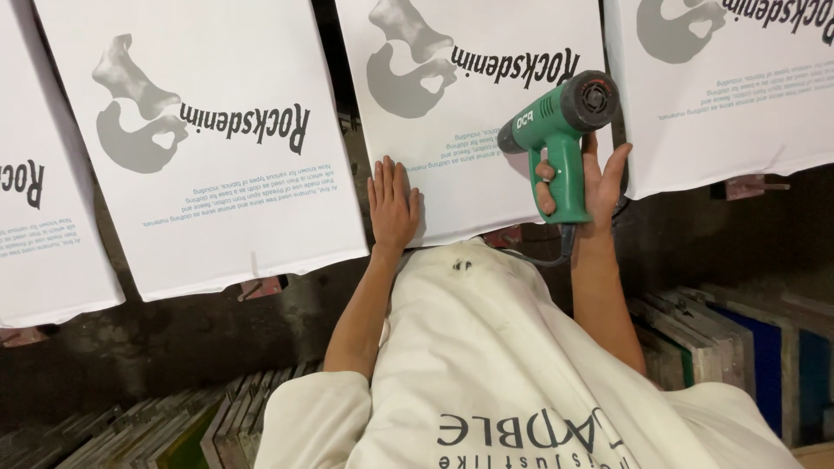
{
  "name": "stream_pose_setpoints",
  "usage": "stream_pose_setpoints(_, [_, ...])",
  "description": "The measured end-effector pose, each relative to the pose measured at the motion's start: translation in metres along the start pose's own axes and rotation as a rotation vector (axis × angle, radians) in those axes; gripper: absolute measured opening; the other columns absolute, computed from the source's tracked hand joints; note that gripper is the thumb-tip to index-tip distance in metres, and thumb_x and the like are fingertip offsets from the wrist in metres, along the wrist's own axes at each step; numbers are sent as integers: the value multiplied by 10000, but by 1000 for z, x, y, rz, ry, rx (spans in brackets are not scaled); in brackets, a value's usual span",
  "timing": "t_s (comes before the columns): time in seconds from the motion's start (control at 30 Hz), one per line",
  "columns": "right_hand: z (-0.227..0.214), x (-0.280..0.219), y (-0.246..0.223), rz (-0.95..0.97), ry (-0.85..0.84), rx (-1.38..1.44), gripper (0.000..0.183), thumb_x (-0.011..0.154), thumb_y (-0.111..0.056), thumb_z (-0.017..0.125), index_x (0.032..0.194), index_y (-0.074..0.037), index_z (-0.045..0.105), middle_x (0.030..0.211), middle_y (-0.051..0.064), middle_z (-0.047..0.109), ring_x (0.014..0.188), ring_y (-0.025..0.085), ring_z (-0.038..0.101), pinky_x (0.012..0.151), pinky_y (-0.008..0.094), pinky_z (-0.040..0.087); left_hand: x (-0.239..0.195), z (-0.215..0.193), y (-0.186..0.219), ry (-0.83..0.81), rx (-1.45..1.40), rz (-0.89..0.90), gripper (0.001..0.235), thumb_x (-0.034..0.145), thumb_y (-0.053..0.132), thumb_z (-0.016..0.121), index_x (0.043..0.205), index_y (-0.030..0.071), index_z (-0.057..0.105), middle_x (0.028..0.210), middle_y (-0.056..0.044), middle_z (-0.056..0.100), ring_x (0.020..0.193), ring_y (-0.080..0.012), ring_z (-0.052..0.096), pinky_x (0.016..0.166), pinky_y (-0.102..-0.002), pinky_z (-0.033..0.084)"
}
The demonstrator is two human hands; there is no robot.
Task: Using a handheld heat gun to dry the ink on a printed t-shirt
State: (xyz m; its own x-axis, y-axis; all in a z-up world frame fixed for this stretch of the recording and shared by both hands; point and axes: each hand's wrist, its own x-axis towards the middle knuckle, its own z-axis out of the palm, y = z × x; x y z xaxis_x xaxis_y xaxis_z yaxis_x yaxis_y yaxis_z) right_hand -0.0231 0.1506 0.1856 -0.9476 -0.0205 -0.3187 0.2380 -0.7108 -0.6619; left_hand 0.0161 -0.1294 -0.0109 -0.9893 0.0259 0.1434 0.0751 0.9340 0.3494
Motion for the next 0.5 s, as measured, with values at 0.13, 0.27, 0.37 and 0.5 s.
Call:
stream_pose_setpoints(0.13, [4, 4, -1, 0, 4, -3, 763, 898, -736, 394, 1489, -256, 436, 1005, 120, 588, 879, 340, 618, 394, 373, 541, -1, 2, 0, -8, -20, -6, 590, 1078, 411, 437, 1555, 73, 363, 1671, -158, 221, 1559, -304, 166, 1270, -467, 116])
stream_pose_setpoints(0.27, [5, 12, -3, 20, -11, -2, 802, 881, -748, 390, 1506, -246, 420, 992, 120, 577, 872, 333, 613, 397, 371, 549, 0, 4, -2, -13, -8, -10, 604, 1075, 418, 438, 1549, 52, 362, 1663, -178, 229, 1554, -315, 181, 1271, -466, 129])
stream_pose_setpoints(0.37, [3, 16, -1, 33, -39, -3, 802, 884, -753, 377, 1514, -257, 410, 1043, 101, 576, 878, 306, 603, 404, 350, 547, 1, 3, -2, -23, -28, -12, 602, 1076, 408, 445, 1553, 52, 355, 1661, -178, 233, 1553, -315, 183, 1272, -466, 131])
stream_pose_setpoints(0.5, [7, 20, 3, 45, -64, -7, 824, 863, -776, 376, 1510, -267, 420, 1048, 77, 565, 880, 285, 593, 406, 327, 535, 1, 1, -2, -49, -79, -24, 601, 1081, 396, 437, 1568, 60, 328, 1668, -170, 216, 1557, -313, 169, 1275, -464, 118])
